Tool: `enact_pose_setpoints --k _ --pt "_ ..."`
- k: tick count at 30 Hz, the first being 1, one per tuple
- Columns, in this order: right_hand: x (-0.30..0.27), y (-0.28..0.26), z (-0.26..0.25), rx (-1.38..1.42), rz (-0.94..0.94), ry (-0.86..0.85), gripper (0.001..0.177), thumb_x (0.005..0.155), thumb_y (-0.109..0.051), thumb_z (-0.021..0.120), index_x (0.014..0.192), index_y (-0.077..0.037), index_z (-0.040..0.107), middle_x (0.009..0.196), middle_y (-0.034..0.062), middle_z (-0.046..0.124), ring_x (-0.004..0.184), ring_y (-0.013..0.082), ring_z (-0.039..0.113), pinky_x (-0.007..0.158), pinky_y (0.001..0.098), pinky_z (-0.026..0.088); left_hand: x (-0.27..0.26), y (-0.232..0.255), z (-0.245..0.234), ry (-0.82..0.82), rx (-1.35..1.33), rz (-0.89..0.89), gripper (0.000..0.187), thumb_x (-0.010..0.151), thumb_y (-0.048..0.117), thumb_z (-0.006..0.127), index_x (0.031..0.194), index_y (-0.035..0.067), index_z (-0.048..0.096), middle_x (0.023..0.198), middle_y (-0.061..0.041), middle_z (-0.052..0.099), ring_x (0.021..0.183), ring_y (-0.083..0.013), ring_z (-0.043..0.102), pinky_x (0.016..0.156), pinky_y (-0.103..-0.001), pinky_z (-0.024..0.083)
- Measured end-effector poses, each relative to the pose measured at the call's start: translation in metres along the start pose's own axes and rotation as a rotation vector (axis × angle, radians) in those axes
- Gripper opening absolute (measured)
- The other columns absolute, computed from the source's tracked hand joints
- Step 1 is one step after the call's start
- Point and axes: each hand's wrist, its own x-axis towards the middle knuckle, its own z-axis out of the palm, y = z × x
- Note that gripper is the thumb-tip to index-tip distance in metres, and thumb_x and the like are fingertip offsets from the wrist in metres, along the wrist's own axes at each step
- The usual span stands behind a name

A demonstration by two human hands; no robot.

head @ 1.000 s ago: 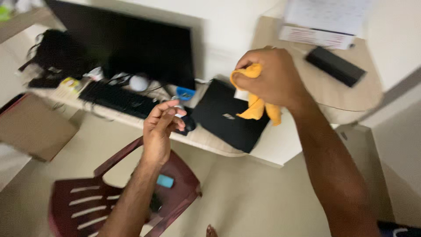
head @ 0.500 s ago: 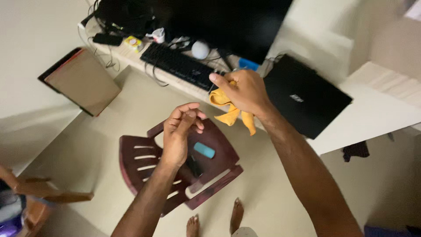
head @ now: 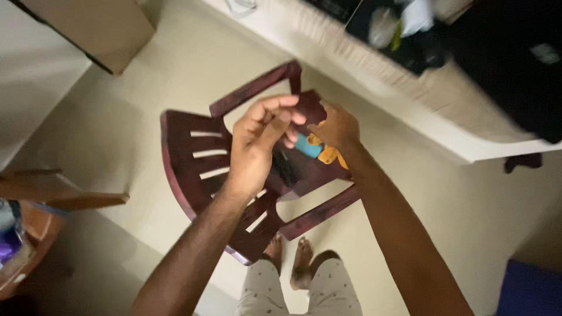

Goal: The person wipes down a surface, a calendar, a portable charger, and a laptop using a cloth.

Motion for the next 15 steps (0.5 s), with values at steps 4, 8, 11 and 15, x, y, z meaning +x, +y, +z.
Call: enact_pose_setpoints --k 4,8,11,15 --pt "-0.014 0.042 0.116 -0.119 0.262 -0.298 0.098 0.070 -0.041 0.087 0.153 -0.013 0.043 0.139 0.0190 0.059 0.123 0.0384 0.062 0.102 0.0510 0.051 -0.009 -0.042 -0.035 -0.053 0.009 0.003 0.026 0.113 0.012 0.055 0.135 -0.001 0.061 0.109 -0.008 0.072 0.087 -0.0101 0.062 0.079 -0.027 0.054" --pt "-0.011 0.064 0.193 -0.226 0.279 -0.352 0.118 0.055 -0.032 0.095 0.152 -0.012 0.032 0.147 0.0186 0.047 0.126 0.0368 0.058 0.097 0.0496 0.052 -0.025 -0.062 -0.057 -0.031 0.060 -0.026 0.026 0.112 0.010 0.055 0.135 -0.001 0.061 0.110 -0.008 0.072 0.087 -0.0098 0.063 0.080 -0.026 0.054" --pt "-0.005 0.088 0.238 -0.242 0.380 -0.409 0.110 0.064 -0.030 0.092 0.155 -0.012 0.033 0.144 0.0190 0.051 0.125 0.0382 0.060 0.103 0.0499 0.050 -0.033 -0.071 -0.065 -0.015 0.055 -0.038 0.027 0.111 0.011 0.056 0.135 -0.002 0.061 0.109 -0.009 0.072 0.086 -0.0101 0.063 0.078 -0.027 0.054" --pt "-0.003 0.122 0.294 -0.330 0.359 -0.365 0.092 0.073 -0.038 0.090 0.146 -0.010 0.043 0.145 0.0176 0.052 0.121 0.0364 0.063 0.099 0.0474 0.053 -0.036 -0.078 -0.076 0.027 0.118 -0.124 0.027 0.110 0.012 0.055 0.133 -0.001 0.062 0.107 -0.008 0.072 0.085 -0.0096 0.064 0.077 -0.026 0.055"
